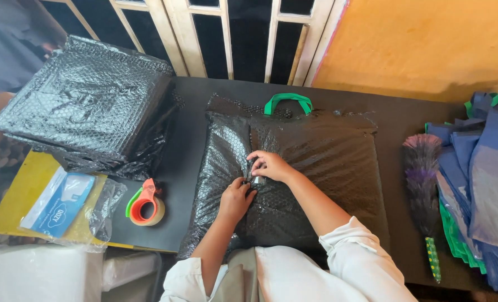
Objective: The person wraps a green tote bag in black bubble wrap on a table. They unfold the bubble wrap, place the bag on it, fold the wrap around the bag, and secure it with clear packing tape.
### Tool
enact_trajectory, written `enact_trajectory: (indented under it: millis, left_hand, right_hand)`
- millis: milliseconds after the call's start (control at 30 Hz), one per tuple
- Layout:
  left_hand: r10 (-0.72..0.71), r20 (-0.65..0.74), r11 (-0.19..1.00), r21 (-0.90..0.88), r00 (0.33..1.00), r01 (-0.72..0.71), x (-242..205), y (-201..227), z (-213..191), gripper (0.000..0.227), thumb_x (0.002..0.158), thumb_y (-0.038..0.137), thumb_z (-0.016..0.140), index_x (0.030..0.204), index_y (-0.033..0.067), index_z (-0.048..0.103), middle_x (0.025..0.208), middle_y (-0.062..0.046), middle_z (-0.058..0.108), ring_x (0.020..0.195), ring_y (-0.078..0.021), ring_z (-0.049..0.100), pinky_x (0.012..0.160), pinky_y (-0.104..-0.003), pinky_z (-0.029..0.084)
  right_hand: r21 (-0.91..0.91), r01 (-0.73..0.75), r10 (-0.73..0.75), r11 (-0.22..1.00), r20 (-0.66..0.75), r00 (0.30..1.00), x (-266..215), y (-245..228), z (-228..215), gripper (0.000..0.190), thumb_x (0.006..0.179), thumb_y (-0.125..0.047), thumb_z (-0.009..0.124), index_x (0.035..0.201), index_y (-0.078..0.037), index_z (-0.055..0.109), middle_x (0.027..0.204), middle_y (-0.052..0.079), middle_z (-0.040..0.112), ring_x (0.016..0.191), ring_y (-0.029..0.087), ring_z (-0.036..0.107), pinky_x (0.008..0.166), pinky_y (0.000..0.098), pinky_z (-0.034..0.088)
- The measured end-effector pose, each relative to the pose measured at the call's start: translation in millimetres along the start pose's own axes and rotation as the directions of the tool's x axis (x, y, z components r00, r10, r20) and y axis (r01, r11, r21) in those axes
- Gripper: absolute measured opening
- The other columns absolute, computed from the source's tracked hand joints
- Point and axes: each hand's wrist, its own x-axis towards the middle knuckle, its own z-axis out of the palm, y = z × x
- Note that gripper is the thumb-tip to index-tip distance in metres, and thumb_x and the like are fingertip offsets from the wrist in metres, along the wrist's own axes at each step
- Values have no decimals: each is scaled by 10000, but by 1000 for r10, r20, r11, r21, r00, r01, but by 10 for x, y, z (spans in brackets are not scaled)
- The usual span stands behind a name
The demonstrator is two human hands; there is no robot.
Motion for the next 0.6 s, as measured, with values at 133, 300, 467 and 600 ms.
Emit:
enact_trajectory:
  millis: [133,300,467,600]
  left_hand:
    - [-2,-10,1000,-3,1000,2,5,8,3,349,818,447,786,1027,167,789,1153,-22,674,797,-270,731,672,-358,598]
    - [0,-8,1000,2,1000,0,22,42,-54,347,813,448,787,1027,175,788,1156,-25,676,802,-274,733,668,-361,595]
    - [-22,-11,1000,-5,1000,22,12,54,-62,314,827,432,786,1014,180,793,1163,-19,677,806,-253,737,662,-341,594]
    - [-18,-15,1000,-8,1000,18,7,77,-96,287,839,409,785,1000,172,794,1159,-23,682,802,-251,736,655,-337,594]
  right_hand:
    - [-90,-35,37,995,20,999,26,19,21,577,802,-9,819,1336,-130,637,941,106,780,691,152,720,682,259,593]
    - [-183,-41,41,982,-6,999,40,86,67,555,791,-71,837,1305,-186,660,922,38,791,679,124,722,680,228,586]
    - [-484,-19,-18,875,-72,997,127,281,116,509,804,-285,838,1276,-356,661,947,-134,793,789,114,733,736,247,568]
    - [-474,26,-89,880,-112,990,26,163,139,543,759,-207,861,1253,-272,645,1087,-35,751,777,208,759,709,313,600]
